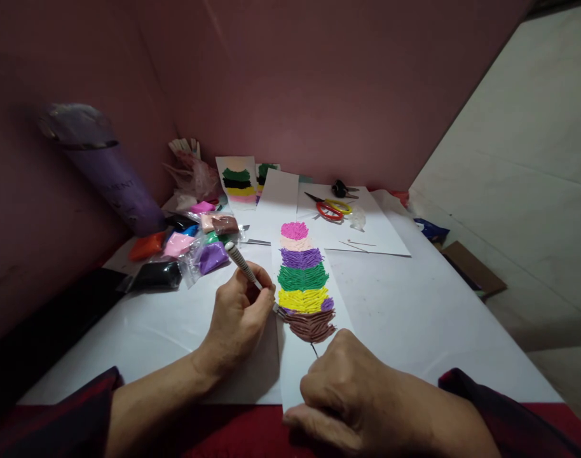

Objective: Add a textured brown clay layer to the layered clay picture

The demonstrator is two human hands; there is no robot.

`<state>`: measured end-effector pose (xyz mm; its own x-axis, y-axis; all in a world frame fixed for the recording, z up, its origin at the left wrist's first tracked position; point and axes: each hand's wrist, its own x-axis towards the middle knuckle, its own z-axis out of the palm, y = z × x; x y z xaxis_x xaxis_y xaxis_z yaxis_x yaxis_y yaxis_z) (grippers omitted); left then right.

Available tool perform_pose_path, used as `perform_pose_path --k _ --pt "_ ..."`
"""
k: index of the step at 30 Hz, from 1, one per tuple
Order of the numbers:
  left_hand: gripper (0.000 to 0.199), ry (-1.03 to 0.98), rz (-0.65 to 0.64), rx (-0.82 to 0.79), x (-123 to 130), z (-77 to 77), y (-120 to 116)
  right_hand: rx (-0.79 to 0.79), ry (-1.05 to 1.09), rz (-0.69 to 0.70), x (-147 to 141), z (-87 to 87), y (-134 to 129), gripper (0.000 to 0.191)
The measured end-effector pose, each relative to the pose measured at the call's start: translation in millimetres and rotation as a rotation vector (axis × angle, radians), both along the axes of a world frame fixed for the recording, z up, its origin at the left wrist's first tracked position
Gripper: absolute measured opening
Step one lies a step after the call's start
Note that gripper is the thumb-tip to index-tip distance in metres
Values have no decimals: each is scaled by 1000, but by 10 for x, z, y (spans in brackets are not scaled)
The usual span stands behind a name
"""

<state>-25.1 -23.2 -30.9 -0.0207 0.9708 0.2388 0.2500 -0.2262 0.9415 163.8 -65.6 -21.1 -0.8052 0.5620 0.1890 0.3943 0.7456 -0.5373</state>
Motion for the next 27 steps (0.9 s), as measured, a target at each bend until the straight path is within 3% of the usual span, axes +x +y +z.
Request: perform_pose_path --k 6,13,21,27 --pt "10 -77 32 55 -11 -29 -3 1 -24 -8 -2 13 -3 39" --pt "13 -200 121 108 47 72 -39 1 -24 -9 1 34 -14 38" --pt "14 -233 -98 49 128 22 -60 61 -25 0 -9 -6 0 40" --pt "13 -236 -174 -33 144 -8 -66 107 -74 3 -4 18 -4 39"
